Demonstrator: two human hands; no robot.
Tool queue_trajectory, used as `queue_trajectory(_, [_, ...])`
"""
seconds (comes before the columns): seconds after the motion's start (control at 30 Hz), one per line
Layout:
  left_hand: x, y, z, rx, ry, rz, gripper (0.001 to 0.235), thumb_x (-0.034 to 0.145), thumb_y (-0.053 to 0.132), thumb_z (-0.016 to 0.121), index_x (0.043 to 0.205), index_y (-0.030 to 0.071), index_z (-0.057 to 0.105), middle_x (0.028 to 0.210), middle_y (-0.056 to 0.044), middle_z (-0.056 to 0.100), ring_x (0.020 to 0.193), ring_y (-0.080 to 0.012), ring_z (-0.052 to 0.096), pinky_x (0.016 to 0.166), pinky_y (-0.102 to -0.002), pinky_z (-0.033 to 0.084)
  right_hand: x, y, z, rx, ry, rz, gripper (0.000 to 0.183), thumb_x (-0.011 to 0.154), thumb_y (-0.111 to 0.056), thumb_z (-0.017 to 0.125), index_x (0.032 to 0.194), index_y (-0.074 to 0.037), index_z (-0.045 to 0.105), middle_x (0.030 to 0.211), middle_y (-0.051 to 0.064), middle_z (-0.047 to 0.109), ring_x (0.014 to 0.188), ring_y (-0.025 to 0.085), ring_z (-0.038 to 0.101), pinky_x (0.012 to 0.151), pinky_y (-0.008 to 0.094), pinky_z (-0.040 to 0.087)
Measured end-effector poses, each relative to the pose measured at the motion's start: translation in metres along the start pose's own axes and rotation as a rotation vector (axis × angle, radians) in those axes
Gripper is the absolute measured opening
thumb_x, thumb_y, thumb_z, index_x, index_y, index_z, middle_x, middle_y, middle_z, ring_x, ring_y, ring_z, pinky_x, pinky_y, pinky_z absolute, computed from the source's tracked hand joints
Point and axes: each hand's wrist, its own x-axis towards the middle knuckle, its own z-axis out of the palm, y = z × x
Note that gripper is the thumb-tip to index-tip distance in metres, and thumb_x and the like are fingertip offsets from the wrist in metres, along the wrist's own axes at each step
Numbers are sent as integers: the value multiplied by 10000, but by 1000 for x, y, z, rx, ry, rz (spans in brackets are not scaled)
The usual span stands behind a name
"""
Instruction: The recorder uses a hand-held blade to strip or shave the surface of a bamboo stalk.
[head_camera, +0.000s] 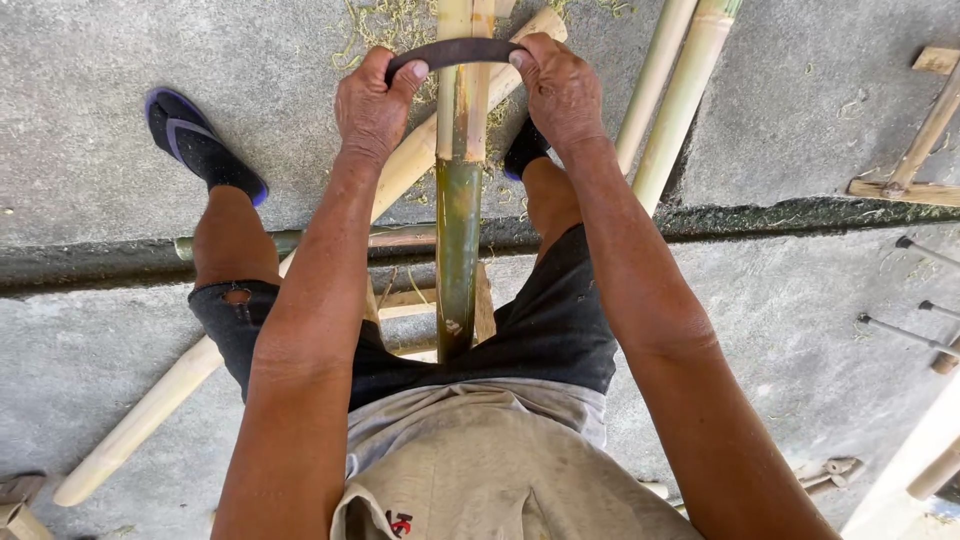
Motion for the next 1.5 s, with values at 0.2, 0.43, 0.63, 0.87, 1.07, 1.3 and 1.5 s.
queue_trajectory(0.2, [-18,2,-7,-26,-17,-29,367,968,472,758,892,137,628,674,-5,667,609,-172,646,560,-411,502,-14,-9,1,7,-74,89,228,1102,-318,559,1108,-120,672,810,54,696,632,156,662,494,347,528])
queue_trajectory(0.43, [-53,3,-17,59,-118,-103,314,984,437,723,920,147,622,680,-19,660,579,-171,636,550,-419,532,-54,-22,7,21,-124,140,253,1103,-325,533,1118,-114,671,836,70,689,596,155,623,446,317,499])
queue_trajectory(0.63, [-82,-9,-17,159,-134,-78,307,980,428,745,953,136,653,703,-70,687,595,-230,651,573,-427,530,-85,-46,-5,49,-222,270,260,1102,-333,518,1141,-120,663,867,84,704,631,181,636,477,331,520])
queue_trajectory(0.87, [-78,10,-28,106,-148,-80,347,952,449,731,933,109,669,680,-62,667,591,-209,638,566,-423,514,-82,-29,0,25,-112,135,265,1102,-349,552,1165,-122,673,942,94,723,725,218,660,572,366,538])
queue_trajectory(1.07, [-11,37,-22,145,-238,-175,343,1038,458,640,947,127,632,689,-44,623,564,-238,570,522,-439,509,-7,1,1,10,-270,242,269,1106,-325,500,1160,-122,669,780,63,621,532,160,553,401,313,465])
queue_trajectory(1.3, [17,18,-8,146,137,333,309,1015,437,740,1027,133,687,735,-20,717,653,-197,692,584,-430,545,12,27,15,-49,-52,34,206,1135,-338,586,1149,-164,695,823,75,709,675,200,675,563,385,552])
queue_trajectory(1.5, [-10,9,-3,167,48,74,351,994,474,736,882,157,635,642,16,662,581,-140,652,542,-389,523,-15,9,18,95,121,-28,202,1099,-307,592,1194,-149,676,946,46,757,727,183,724,576,339,593])
